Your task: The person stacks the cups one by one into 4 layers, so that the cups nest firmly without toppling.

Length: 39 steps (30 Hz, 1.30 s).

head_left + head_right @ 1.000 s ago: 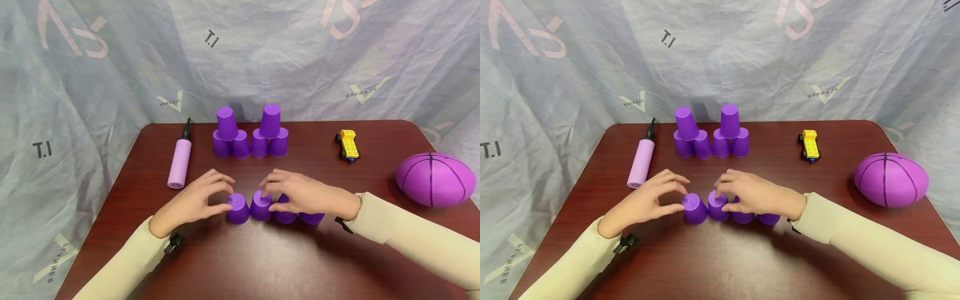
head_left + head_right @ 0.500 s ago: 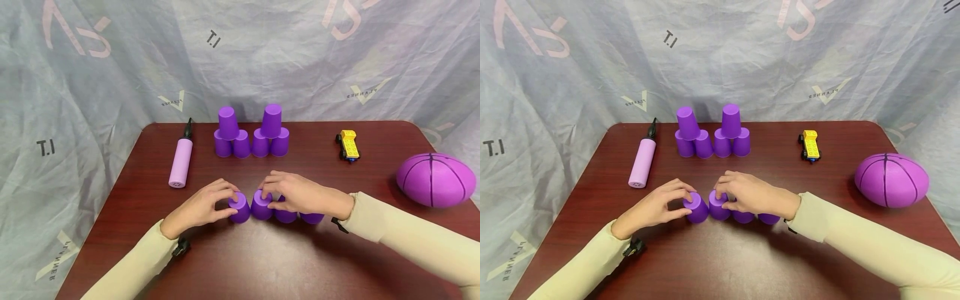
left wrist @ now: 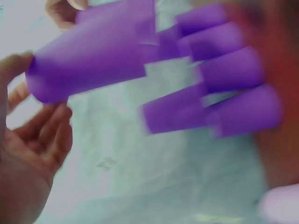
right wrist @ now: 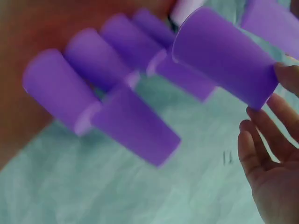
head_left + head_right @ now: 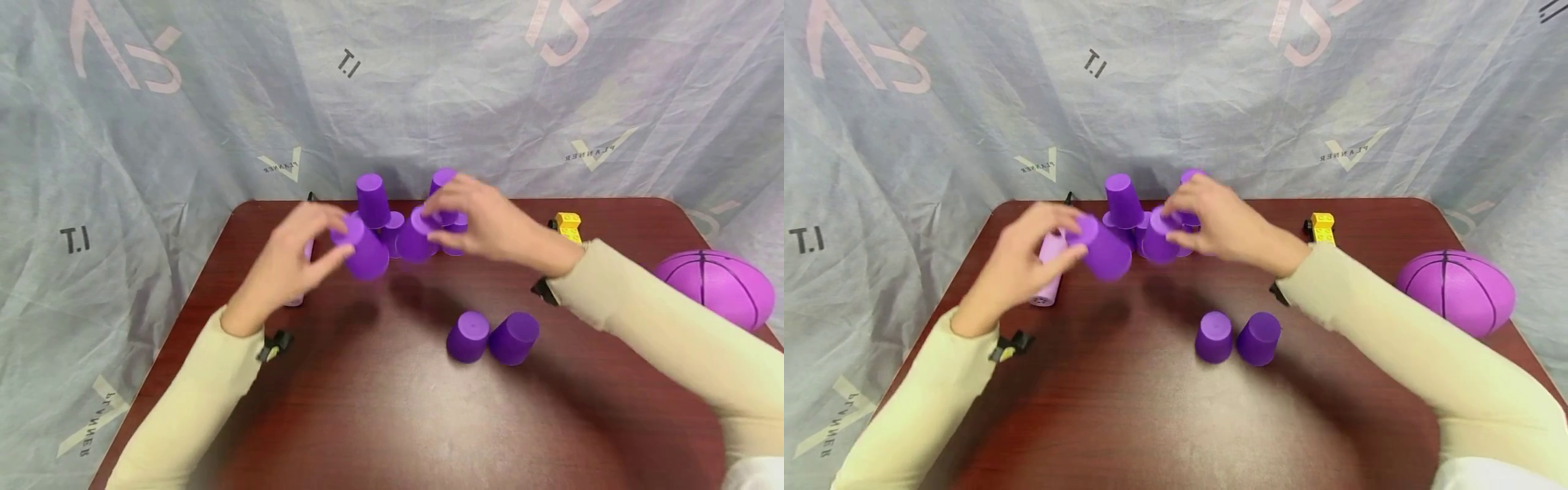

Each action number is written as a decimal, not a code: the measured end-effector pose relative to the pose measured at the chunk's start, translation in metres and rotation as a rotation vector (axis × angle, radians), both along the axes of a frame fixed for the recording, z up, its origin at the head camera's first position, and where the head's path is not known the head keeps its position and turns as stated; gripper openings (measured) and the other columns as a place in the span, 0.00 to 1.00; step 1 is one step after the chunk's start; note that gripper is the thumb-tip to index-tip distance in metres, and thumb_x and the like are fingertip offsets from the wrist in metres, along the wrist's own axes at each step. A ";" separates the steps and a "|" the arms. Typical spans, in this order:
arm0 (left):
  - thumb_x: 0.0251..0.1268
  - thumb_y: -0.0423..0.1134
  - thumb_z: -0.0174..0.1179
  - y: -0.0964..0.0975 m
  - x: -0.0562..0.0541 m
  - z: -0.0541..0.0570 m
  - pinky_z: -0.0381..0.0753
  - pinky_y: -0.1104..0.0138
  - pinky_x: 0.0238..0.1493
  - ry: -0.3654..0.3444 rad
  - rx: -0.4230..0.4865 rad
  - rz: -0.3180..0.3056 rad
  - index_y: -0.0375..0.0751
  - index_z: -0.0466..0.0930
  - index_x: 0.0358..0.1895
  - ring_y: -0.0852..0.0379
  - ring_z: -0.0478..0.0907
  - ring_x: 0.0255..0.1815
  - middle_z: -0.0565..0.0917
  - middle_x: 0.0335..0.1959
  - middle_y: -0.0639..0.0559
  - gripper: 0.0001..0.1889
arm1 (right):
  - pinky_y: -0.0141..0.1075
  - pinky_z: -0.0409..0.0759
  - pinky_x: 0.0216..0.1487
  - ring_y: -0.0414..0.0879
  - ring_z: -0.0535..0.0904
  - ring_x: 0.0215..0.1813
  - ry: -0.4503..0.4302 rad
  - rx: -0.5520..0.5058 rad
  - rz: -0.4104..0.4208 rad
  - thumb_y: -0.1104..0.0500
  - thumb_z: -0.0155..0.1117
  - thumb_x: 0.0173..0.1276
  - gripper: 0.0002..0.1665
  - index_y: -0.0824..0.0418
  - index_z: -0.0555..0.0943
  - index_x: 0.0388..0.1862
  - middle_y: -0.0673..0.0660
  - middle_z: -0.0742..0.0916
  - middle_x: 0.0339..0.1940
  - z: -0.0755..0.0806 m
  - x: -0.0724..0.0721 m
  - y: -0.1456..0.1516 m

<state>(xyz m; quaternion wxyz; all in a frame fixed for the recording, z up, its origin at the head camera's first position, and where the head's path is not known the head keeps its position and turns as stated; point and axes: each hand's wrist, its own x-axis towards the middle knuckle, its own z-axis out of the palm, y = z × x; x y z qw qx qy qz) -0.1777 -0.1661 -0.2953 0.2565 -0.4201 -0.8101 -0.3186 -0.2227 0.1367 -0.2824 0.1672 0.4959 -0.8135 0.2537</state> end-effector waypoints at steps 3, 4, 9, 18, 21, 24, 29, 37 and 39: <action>0.58 0.36 0.66 0.004 -0.020 0.032 0.71 0.61 0.44 0.076 0.063 0.070 0.34 0.78 0.41 0.51 0.72 0.44 0.80 0.43 0.46 0.11 | 0.41 0.70 0.44 0.49 0.72 0.42 -0.001 0.012 -0.093 0.57 0.75 0.53 0.16 0.62 0.85 0.40 0.54 0.84 0.35 0.013 -0.024 -0.008; 0.59 0.36 0.66 0.006 -0.027 0.040 0.71 0.61 0.42 0.085 0.075 0.090 0.33 0.77 0.41 0.50 0.72 0.43 0.80 0.42 0.46 0.11 | 0.42 0.70 0.45 0.49 0.72 0.42 -0.012 0.032 -0.123 0.56 0.74 0.54 0.15 0.62 0.85 0.40 0.54 0.84 0.35 0.015 -0.032 -0.011; 0.64 0.41 0.62 0.017 -0.063 0.065 0.70 0.64 0.41 0.028 0.045 0.188 0.35 0.77 0.42 0.54 0.69 0.41 0.79 0.40 0.50 0.12 | 0.43 0.69 0.47 0.53 0.71 0.44 -0.136 0.133 -0.244 0.55 0.74 0.54 0.16 0.61 0.86 0.40 0.56 0.86 0.40 0.018 -0.058 -0.023; 0.66 0.48 0.58 0.034 -0.099 0.071 0.68 0.66 0.43 -0.132 -0.049 0.295 0.40 0.75 0.45 0.56 0.67 0.44 0.76 0.40 0.54 0.15 | 0.43 0.68 0.49 0.53 0.71 0.48 -0.269 0.178 -0.337 0.52 0.74 0.55 0.18 0.58 0.86 0.43 0.54 0.86 0.41 0.011 -0.077 -0.030; 0.66 0.48 0.58 0.037 -0.104 0.070 0.68 0.65 0.45 -0.146 -0.065 0.294 0.41 0.76 0.44 0.56 0.68 0.44 0.76 0.40 0.54 0.14 | 0.43 0.68 0.50 0.54 0.71 0.47 -0.276 0.178 -0.329 0.52 0.74 0.54 0.18 0.59 0.86 0.42 0.54 0.86 0.41 0.008 -0.080 -0.033; 0.66 0.47 0.58 0.041 -0.109 0.068 0.67 0.65 0.46 -0.155 -0.082 0.294 0.41 0.76 0.44 0.55 0.68 0.45 0.76 0.41 0.54 0.13 | 0.44 0.68 0.50 0.54 0.72 0.46 -0.278 0.179 -0.317 0.52 0.75 0.53 0.19 0.60 0.86 0.42 0.55 0.87 0.40 0.007 -0.082 -0.035; 0.66 0.47 0.58 0.046 -0.113 0.065 0.67 0.65 0.47 -0.206 -0.116 0.319 0.41 0.75 0.45 0.54 0.68 0.46 0.76 0.42 0.53 0.14 | 0.45 0.67 0.54 0.54 0.72 0.50 -0.314 0.171 -0.333 0.52 0.74 0.54 0.24 0.60 0.81 0.48 0.56 0.86 0.42 0.007 -0.083 -0.037; 0.67 0.47 0.58 0.051 -0.119 0.058 0.67 0.63 0.47 -0.236 -0.174 0.300 0.41 0.74 0.45 0.53 0.68 0.46 0.77 0.41 0.52 0.13 | 0.48 0.64 0.58 0.56 0.71 0.55 -0.353 0.148 -0.355 0.52 0.74 0.55 0.32 0.60 0.73 0.56 0.57 0.86 0.44 0.006 -0.080 -0.036; 0.67 0.47 0.58 0.050 -0.120 0.056 0.68 0.63 0.47 -0.248 -0.175 0.299 0.42 0.74 0.46 0.53 0.69 0.47 0.77 0.42 0.53 0.13 | 0.48 0.64 0.57 0.56 0.70 0.54 -0.357 0.151 -0.354 0.52 0.74 0.55 0.33 0.60 0.73 0.56 0.57 0.85 0.45 0.006 -0.079 -0.036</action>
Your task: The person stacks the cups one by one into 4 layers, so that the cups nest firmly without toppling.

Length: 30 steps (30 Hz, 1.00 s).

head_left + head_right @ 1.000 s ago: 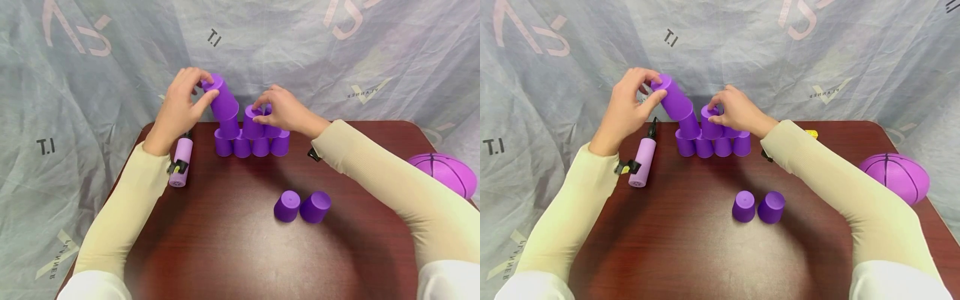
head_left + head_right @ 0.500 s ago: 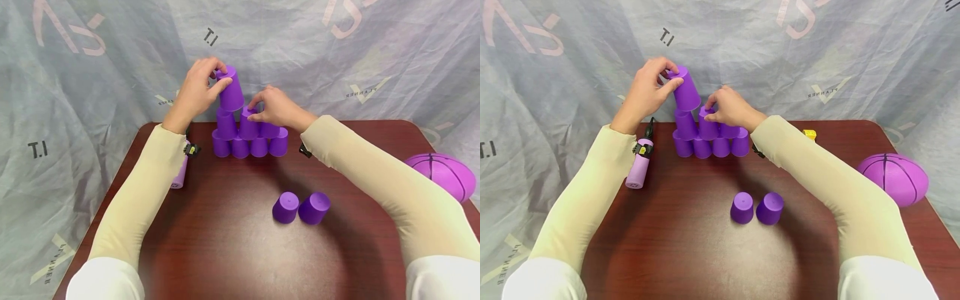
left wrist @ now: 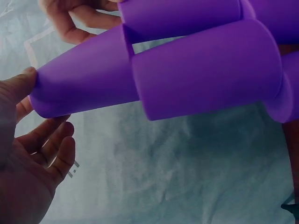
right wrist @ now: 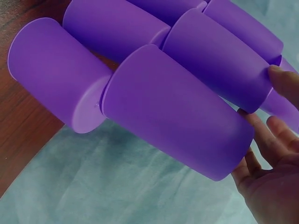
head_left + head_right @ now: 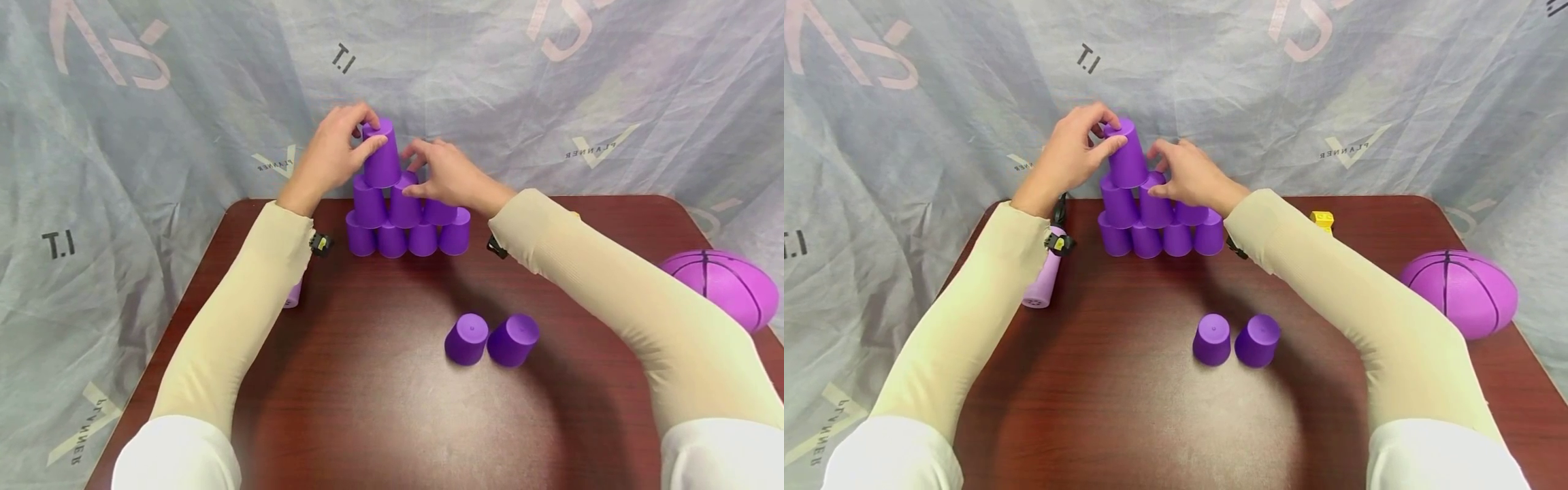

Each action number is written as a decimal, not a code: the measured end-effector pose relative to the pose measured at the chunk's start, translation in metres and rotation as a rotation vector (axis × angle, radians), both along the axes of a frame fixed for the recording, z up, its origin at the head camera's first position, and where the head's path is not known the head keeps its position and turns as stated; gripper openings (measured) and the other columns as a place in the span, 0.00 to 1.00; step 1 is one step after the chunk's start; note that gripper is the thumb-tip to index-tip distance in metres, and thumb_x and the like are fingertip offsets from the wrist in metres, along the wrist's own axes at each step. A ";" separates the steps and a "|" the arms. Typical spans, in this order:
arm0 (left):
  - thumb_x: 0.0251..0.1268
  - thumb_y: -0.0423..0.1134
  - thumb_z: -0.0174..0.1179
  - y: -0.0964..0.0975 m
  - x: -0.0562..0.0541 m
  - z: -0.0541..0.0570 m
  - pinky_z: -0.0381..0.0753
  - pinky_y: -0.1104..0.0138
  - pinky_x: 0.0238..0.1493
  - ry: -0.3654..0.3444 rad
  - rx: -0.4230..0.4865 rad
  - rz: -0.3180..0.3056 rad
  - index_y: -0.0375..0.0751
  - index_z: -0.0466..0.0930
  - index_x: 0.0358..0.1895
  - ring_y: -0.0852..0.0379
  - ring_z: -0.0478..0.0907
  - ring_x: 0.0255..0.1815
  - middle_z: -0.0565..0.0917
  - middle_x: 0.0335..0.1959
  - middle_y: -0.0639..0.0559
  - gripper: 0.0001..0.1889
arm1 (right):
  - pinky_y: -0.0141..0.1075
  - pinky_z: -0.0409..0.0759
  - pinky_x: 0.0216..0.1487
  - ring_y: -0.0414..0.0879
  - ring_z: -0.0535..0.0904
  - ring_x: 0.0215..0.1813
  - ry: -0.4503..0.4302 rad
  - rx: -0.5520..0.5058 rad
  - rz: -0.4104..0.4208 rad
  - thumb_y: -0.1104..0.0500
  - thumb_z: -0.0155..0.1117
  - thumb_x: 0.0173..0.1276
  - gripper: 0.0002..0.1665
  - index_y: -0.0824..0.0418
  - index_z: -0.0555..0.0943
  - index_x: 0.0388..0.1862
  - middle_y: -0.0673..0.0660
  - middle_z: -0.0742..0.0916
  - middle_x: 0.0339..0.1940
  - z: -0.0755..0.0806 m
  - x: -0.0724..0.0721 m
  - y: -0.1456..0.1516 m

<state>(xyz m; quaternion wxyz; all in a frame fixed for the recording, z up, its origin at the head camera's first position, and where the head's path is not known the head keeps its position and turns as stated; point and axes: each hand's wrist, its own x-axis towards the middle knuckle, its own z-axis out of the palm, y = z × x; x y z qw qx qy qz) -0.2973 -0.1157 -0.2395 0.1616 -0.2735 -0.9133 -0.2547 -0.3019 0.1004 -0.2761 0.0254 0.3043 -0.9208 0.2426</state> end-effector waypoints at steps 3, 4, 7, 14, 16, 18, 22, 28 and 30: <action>0.66 0.49 0.58 -0.003 -0.001 -0.003 0.69 0.63 0.47 -0.014 0.023 0.009 0.43 0.73 0.48 0.54 0.71 0.48 0.77 0.45 0.53 0.16 | 0.48 0.65 0.56 0.56 0.69 0.54 -0.001 -0.007 0.003 0.51 0.74 0.55 0.33 0.59 0.73 0.56 0.58 0.85 0.47 0.000 0.001 0.000; 0.65 0.49 0.59 -0.004 -0.001 -0.005 0.69 0.63 0.48 -0.017 0.036 0.013 0.43 0.73 0.50 0.54 0.71 0.49 0.77 0.47 0.53 0.17 | 0.47 0.66 0.55 0.55 0.69 0.54 0.006 -0.012 0.006 0.51 0.74 0.55 0.32 0.59 0.73 0.56 0.58 0.84 0.48 0.001 0.003 0.001; 0.64 0.50 0.60 -0.008 -0.001 -0.009 0.70 0.63 0.48 -0.023 0.078 0.021 0.45 0.71 0.53 0.54 0.73 0.49 0.77 0.50 0.53 0.20 | 0.46 0.67 0.54 0.54 0.68 0.53 0.067 -0.051 0.044 0.51 0.74 0.55 0.31 0.59 0.75 0.55 0.58 0.83 0.51 0.003 0.010 0.006; 0.63 0.48 0.61 -0.011 0.002 -0.020 0.71 0.64 0.43 -0.021 0.118 -0.012 0.45 0.71 0.53 0.54 0.72 0.47 0.76 0.50 0.52 0.19 | 0.42 0.69 0.50 0.49 0.71 0.46 0.231 -0.062 0.365 0.52 0.75 0.53 0.20 0.59 0.81 0.40 0.51 0.83 0.39 -0.009 0.069 0.036; 0.64 0.47 0.61 -0.011 0.002 -0.021 0.71 0.65 0.42 -0.010 0.121 -0.027 0.44 0.72 0.52 0.54 0.72 0.47 0.76 0.49 0.52 0.18 | 0.42 0.70 0.51 0.48 0.72 0.49 0.218 -0.002 0.444 0.50 0.74 0.54 0.18 0.58 0.81 0.39 0.51 0.82 0.40 -0.019 0.091 0.046; 0.64 0.46 0.61 -0.010 0.002 -0.021 0.71 0.65 0.41 -0.005 0.121 -0.035 0.44 0.72 0.52 0.54 0.71 0.46 0.76 0.48 0.53 0.17 | 0.42 0.71 0.52 0.47 0.71 0.52 0.180 0.064 0.479 0.49 0.73 0.55 0.18 0.57 0.81 0.40 0.50 0.82 0.42 -0.028 0.113 0.057; 0.64 0.47 0.60 -0.009 0.003 -0.021 0.71 0.66 0.41 -0.009 0.124 -0.042 0.45 0.72 0.52 0.56 0.70 0.45 0.75 0.48 0.54 0.17 | 0.38 0.74 0.46 0.42 0.70 0.48 0.116 0.163 0.475 0.46 0.73 0.54 0.18 0.53 0.81 0.39 0.46 0.80 0.42 -0.045 0.144 0.072; 0.65 0.45 0.59 -0.011 0.002 -0.023 0.70 0.66 0.41 -0.008 0.136 -0.056 0.44 0.72 0.52 0.56 0.69 0.46 0.76 0.48 0.53 0.16 | 0.34 0.74 0.42 0.38 0.68 0.44 0.048 0.199 0.432 0.49 0.75 0.52 0.18 0.51 0.80 0.39 0.42 0.79 0.40 -0.064 0.161 0.077; 0.65 0.45 0.59 -0.012 0.001 -0.023 0.70 0.66 0.41 -0.013 0.141 -0.057 0.44 0.72 0.52 0.56 0.70 0.46 0.76 0.49 0.53 0.16 | 0.34 0.75 0.42 0.38 0.68 0.44 0.045 0.202 0.419 0.49 0.76 0.51 0.18 0.51 0.80 0.39 0.42 0.79 0.40 -0.066 0.162 0.078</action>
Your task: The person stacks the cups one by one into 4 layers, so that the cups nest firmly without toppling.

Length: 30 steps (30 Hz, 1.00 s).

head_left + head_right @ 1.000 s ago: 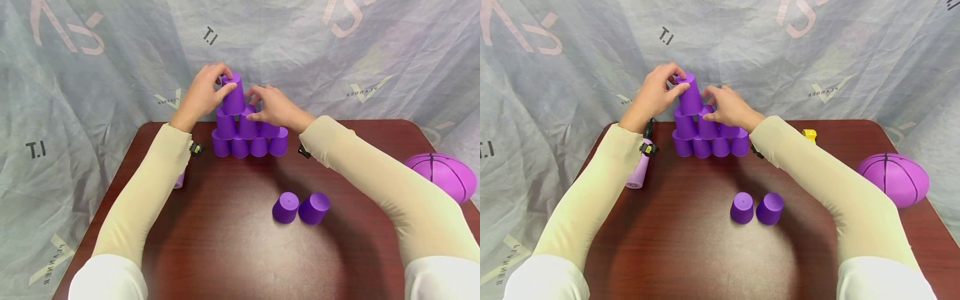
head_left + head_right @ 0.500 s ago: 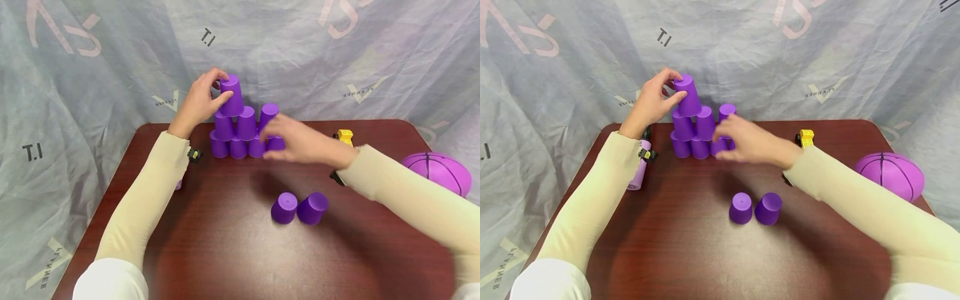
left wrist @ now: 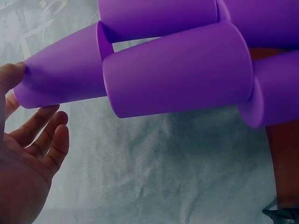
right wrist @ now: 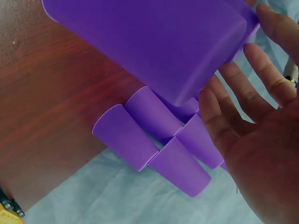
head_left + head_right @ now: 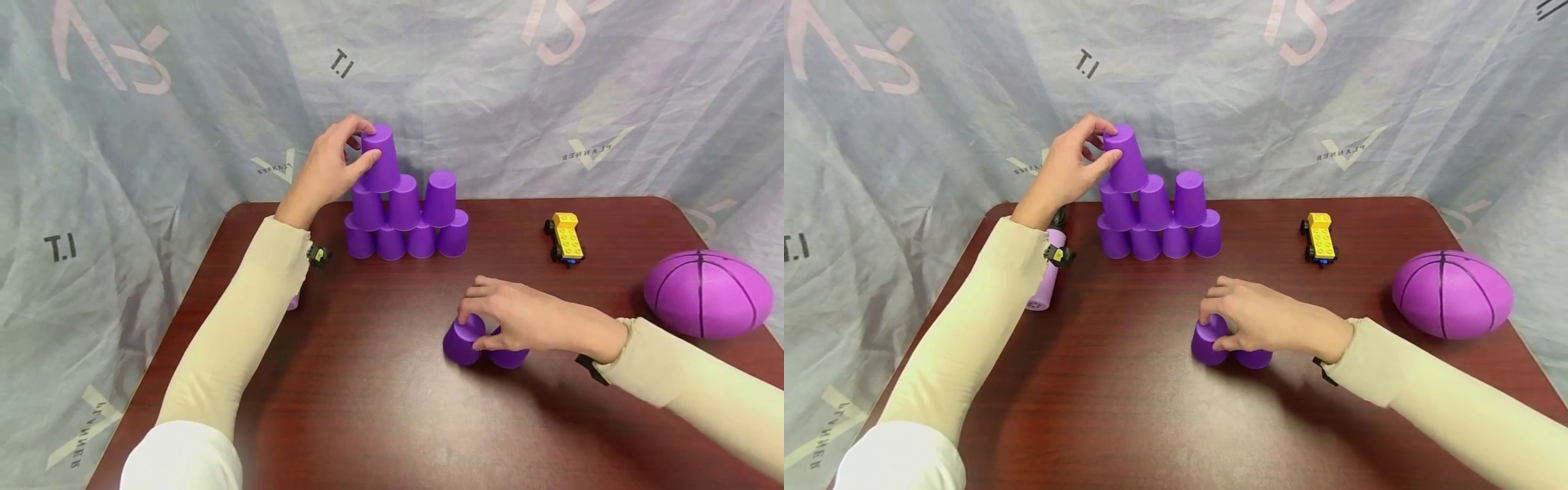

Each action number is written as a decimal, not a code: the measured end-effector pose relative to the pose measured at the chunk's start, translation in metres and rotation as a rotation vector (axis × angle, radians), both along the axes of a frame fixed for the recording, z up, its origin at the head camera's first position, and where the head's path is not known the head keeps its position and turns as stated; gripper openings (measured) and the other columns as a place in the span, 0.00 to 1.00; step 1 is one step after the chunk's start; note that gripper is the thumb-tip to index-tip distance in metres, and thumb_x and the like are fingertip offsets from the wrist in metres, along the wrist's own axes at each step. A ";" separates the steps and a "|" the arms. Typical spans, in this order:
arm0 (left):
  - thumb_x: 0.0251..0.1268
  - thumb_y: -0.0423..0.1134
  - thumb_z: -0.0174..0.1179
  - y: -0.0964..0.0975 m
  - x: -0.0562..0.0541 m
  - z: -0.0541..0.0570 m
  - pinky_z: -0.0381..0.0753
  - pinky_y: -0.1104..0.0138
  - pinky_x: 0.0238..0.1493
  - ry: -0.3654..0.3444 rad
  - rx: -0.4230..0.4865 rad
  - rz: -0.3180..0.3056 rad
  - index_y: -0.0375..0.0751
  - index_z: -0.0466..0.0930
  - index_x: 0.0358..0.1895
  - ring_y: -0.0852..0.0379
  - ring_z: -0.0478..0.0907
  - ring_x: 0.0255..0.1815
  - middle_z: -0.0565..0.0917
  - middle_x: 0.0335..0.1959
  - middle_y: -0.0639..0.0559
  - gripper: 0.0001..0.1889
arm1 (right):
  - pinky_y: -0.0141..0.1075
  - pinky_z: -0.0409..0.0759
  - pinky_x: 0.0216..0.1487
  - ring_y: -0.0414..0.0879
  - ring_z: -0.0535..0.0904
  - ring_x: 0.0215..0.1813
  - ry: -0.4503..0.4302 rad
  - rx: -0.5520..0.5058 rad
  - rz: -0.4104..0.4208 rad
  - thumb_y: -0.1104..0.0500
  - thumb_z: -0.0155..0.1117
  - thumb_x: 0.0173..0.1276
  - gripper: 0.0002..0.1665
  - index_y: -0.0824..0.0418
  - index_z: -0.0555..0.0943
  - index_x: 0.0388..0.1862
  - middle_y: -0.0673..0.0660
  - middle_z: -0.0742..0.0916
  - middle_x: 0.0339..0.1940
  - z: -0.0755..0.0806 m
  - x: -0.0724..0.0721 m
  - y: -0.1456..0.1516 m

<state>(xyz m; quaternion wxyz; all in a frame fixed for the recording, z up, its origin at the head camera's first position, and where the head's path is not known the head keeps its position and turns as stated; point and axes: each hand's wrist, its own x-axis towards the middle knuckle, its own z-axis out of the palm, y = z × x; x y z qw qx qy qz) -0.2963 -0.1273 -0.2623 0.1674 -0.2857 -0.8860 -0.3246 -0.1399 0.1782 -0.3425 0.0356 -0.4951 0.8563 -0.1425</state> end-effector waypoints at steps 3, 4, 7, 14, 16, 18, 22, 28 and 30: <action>0.65 0.44 0.60 0.000 -0.002 0.000 0.70 0.65 0.41 -0.011 0.006 0.005 0.43 0.73 0.52 0.56 0.70 0.46 0.76 0.49 0.53 0.16 | 0.34 0.75 0.42 0.37 0.69 0.44 0.006 -0.007 -0.003 0.51 0.76 0.51 0.18 0.51 0.80 0.39 0.42 0.79 0.39 -0.001 -0.002 0.000; 0.65 0.44 0.60 0.000 -0.003 0.000 0.70 0.65 0.41 -0.015 0.008 0.007 0.43 0.73 0.52 0.56 0.70 0.46 0.76 0.49 0.53 0.16 | 0.35 0.75 0.42 0.37 0.69 0.43 0.011 -0.017 -0.002 0.51 0.75 0.52 0.18 0.51 0.79 0.39 0.42 0.79 0.39 -0.001 -0.003 0.000; 0.65 0.44 0.60 0.000 -0.004 -0.001 0.71 0.65 0.41 -0.022 0.013 0.008 0.44 0.73 0.51 0.57 0.70 0.46 0.76 0.49 0.53 0.16 | 0.35 0.75 0.40 0.38 0.69 0.42 0.046 -0.071 -0.003 0.51 0.73 0.55 0.15 0.52 0.79 0.39 0.43 0.78 0.37 0.004 -0.010 -0.001; 0.64 0.43 0.61 -0.001 -0.007 -0.003 0.73 0.64 0.41 -0.020 0.031 0.005 0.43 0.73 0.51 0.57 0.71 0.44 0.76 0.49 0.53 0.16 | 0.36 0.74 0.40 0.43 0.74 0.40 0.236 -0.397 -0.024 0.57 0.73 0.53 0.14 0.57 0.81 0.37 0.48 0.80 0.33 0.041 -0.044 -0.004; 0.64 0.43 0.62 -0.002 -0.007 -0.003 0.74 0.63 0.41 -0.018 0.039 0.005 0.43 0.73 0.51 0.57 0.71 0.44 0.76 0.49 0.52 0.16 | 0.36 0.72 0.41 0.45 0.75 0.39 0.298 -0.494 -0.061 0.60 0.75 0.50 0.14 0.59 0.81 0.35 0.50 0.81 0.32 0.058 -0.058 -0.005; 0.63 0.43 0.62 -0.002 -0.007 -0.004 0.74 0.63 0.41 -0.016 0.044 0.007 0.43 0.73 0.51 0.57 0.72 0.44 0.76 0.49 0.52 0.16 | 0.37 0.71 0.40 0.47 0.75 0.38 0.343 -0.563 -0.116 0.62 0.76 0.49 0.14 0.61 0.81 0.34 0.53 0.82 0.32 0.075 -0.072 -0.007; 0.63 0.43 0.62 -0.003 -0.007 -0.004 0.73 0.66 0.40 -0.017 0.046 0.014 0.43 0.73 0.51 0.57 0.72 0.44 0.76 0.48 0.53 0.16 | 0.36 0.72 0.38 0.46 0.76 0.36 0.362 -0.600 -0.236 0.60 0.75 0.53 0.12 0.62 0.82 0.34 0.54 0.83 0.32 0.103 -0.096 -0.014; 0.63 0.42 0.63 -0.002 -0.007 -0.004 0.73 0.67 0.39 -0.013 0.051 0.030 0.43 0.74 0.51 0.57 0.72 0.43 0.77 0.48 0.53 0.16 | 0.37 0.73 0.40 0.44 0.76 0.38 0.299 -0.533 -0.304 0.53 0.71 0.59 0.13 0.61 0.84 0.37 0.52 0.84 0.34 0.118 -0.130 -0.035; 0.63 0.42 0.63 0.000 -0.007 -0.004 0.73 0.66 0.40 -0.017 0.050 0.031 0.43 0.74 0.51 0.56 0.72 0.43 0.77 0.47 0.53 0.16 | 0.37 0.73 0.40 0.45 0.76 0.39 0.264 -0.494 -0.326 0.52 0.69 0.60 0.14 0.60 0.84 0.38 0.53 0.84 0.35 0.117 -0.138 -0.041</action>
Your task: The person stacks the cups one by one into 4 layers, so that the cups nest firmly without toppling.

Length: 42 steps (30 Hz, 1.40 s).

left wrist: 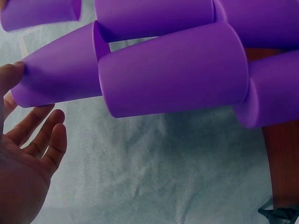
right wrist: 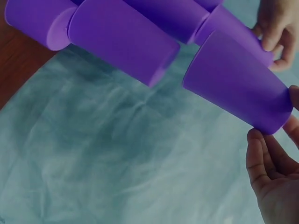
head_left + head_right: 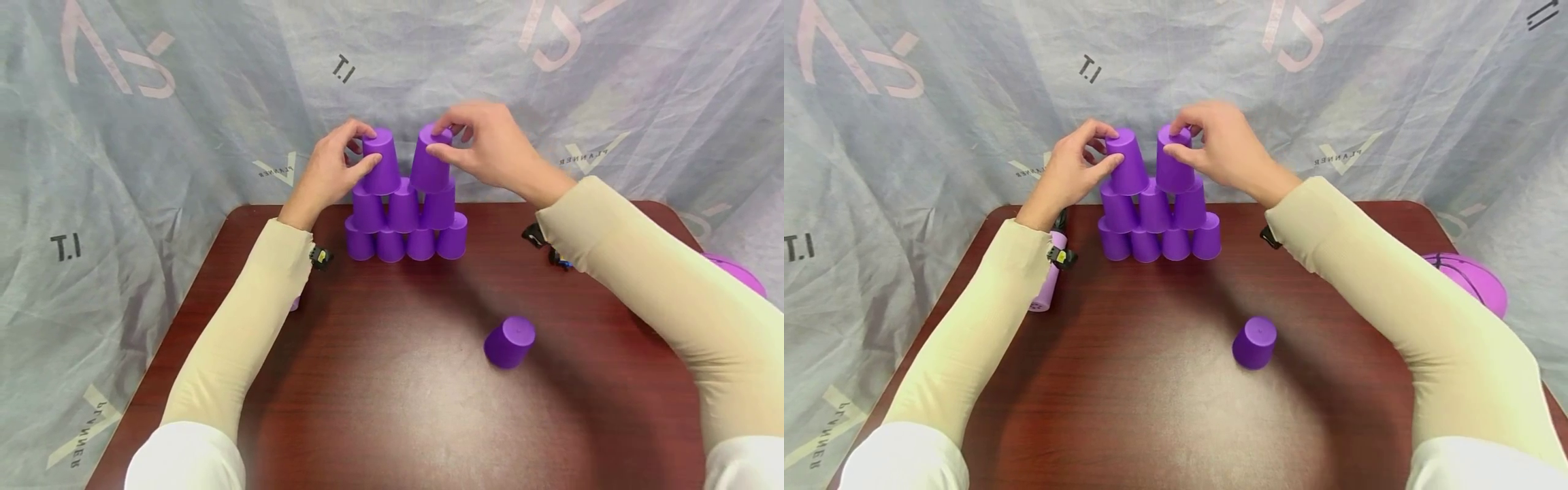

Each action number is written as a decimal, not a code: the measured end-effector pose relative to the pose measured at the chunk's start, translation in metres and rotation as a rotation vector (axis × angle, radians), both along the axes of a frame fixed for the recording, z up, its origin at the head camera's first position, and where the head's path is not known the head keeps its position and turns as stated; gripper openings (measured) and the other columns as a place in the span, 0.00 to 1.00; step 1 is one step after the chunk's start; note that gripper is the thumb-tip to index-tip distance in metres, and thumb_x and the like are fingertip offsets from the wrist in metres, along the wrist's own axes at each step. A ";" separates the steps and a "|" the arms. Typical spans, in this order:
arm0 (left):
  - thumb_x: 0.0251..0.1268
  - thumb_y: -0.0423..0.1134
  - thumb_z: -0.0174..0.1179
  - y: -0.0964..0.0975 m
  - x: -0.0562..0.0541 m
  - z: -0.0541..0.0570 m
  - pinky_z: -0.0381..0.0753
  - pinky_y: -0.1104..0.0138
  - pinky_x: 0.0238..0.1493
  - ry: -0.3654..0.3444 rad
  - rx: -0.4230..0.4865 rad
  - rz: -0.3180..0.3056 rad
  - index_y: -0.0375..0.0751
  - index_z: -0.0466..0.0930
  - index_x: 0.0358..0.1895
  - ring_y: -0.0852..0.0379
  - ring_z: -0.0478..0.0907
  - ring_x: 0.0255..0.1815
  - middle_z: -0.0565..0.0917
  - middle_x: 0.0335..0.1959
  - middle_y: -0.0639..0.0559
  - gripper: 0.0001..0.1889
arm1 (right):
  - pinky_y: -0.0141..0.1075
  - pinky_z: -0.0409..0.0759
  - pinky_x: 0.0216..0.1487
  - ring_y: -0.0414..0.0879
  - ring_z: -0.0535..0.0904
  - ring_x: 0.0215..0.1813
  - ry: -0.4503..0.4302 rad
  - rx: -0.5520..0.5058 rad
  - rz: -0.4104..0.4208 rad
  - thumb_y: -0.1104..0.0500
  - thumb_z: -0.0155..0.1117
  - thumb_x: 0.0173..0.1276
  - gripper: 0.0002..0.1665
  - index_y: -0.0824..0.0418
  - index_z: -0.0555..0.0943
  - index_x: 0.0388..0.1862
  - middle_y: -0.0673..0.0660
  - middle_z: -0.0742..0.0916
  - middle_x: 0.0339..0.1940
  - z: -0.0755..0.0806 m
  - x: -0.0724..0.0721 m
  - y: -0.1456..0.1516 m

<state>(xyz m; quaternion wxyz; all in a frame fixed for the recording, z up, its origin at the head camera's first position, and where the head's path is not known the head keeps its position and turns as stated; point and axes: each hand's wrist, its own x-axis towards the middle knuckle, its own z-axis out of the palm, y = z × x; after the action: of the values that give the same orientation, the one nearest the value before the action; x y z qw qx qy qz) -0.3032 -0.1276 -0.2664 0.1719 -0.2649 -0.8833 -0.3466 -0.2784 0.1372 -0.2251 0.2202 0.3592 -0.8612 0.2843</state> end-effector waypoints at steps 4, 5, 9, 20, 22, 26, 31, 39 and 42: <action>0.63 0.43 0.62 0.005 0.000 0.000 0.73 0.66 0.41 -0.005 -0.006 -0.007 0.44 0.74 0.51 0.56 0.72 0.42 0.76 0.47 0.52 0.16 | 0.36 0.72 0.37 0.46 0.76 0.35 -0.060 0.051 -0.045 0.51 0.68 0.62 0.15 0.61 0.84 0.40 0.55 0.84 0.36 -0.004 -0.010 -0.006; 0.63 0.43 0.62 0.006 0.000 0.000 0.73 0.66 0.41 -0.002 -0.004 -0.010 0.43 0.74 0.51 0.56 0.72 0.42 0.76 0.47 0.52 0.16 | 0.35 0.72 0.36 0.46 0.76 0.34 -0.066 0.056 -0.055 0.51 0.68 0.62 0.14 0.61 0.84 0.40 0.55 0.84 0.37 -0.005 -0.012 -0.006; 0.63 0.43 0.63 0.009 -0.002 -0.001 0.74 0.66 0.41 0.018 0.000 -0.016 0.43 0.74 0.51 0.56 0.72 0.42 0.77 0.47 0.52 0.16 | 0.35 0.72 0.34 0.45 0.76 0.31 -0.087 0.062 -0.089 0.51 0.67 0.63 0.14 0.60 0.84 0.40 0.56 0.85 0.37 -0.007 -0.017 -0.007; 0.62 0.45 0.63 0.005 -0.002 -0.011 0.73 0.64 0.42 0.042 0.059 -0.060 0.46 0.71 0.58 0.54 0.72 0.46 0.76 0.53 0.54 0.22 | 0.42 0.70 0.45 0.50 0.75 0.49 -0.049 0.076 -0.052 0.51 0.67 0.63 0.21 0.62 0.80 0.49 0.57 0.83 0.47 -0.011 -0.003 0.010; 0.62 0.46 0.63 0.003 -0.002 -0.014 0.73 0.64 0.42 0.036 0.092 -0.064 0.46 0.70 0.60 0.54 0.73 0.47 0.75 0.54 0.54 0.24 | 0.42 0.69 0.44 0.50 0.73 0.47 -0.003 0.067 -0.027 0.52 0.68 0.62 0.21 0.63 0.79 0.49 0.58 0.82 0.47 -0.018 0.011 0.021; 0.62 0.44 0.63 0.001 -0.003 -0.020 0.74 0.62 0.43 0.035 0.137 -0.065 0.45 0.70 0.57 0.55 0.73 0.46 0.76 0.54 0.54 0.22 | 0.44 0.70 0.48 0.51 0.73 0.47 0.035 0.101 0.046 0.57 0.71 0.59 0.20 0.64 0.79 0.48 0.58 0.82 0.46 -0.041 0.047 0.044; 0.61 0.44 0.63 0.000 -0.004 -0.022 0.74 0.61 0.42 0.046 0.157 -0.053 0.45 0.70 0.55 0.58 0.73 0.45 0.76 0.52 0.55 0.21 | 0.44 0.70 0.52 0.49 0.73 0.52 -0.048 0.209 0.125 0.57 0.73 0.55 0.20 0.59 0.79 0.46 0.55 0.81 0.49 -0.073 0.101 0.072; 0.60 0.44 0.64 0.000 -0.006 -0.023 0.74 0.64 0.40 0.084 0.153 -0.077 0.44 0.72 0.55 0.57 0.74 0.44 0.77 0.51 0.54 0.21 | 0.27 0.68 0.53 0.42 0.74 0.52 -0.144 0.273 0.141 0.53 0.77 0.49 0.21 0.47 0.79 0.42 0.46 0.78 0.52 -0.119 0.159 0.109; 0.60 0.46 0.64 0.000 -0.005 -0.023 0.74 0.64 0.40 0.070 0.148 -0.072 0.44 0.71 0.55 0.57 0.74 0.43 0.77 0.51 0.54 0.22 | 0.22 0.66 0.52 0.42 0.75 0.50 -0.152 0.244 0.160 0.56 0.78 0.47 0.21 0.47 0.79 0.40 0.47 0.79 0.51 -0.133 0.167 0.113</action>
<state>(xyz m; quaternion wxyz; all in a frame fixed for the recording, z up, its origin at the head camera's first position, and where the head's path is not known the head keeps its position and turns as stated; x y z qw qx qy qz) -0.3086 -0.1279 -0.2891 0.2094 -0.2950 -0.8385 -0.4074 -0.1117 0.2499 -0.3578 0.0858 0.4280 -0.8722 0.2208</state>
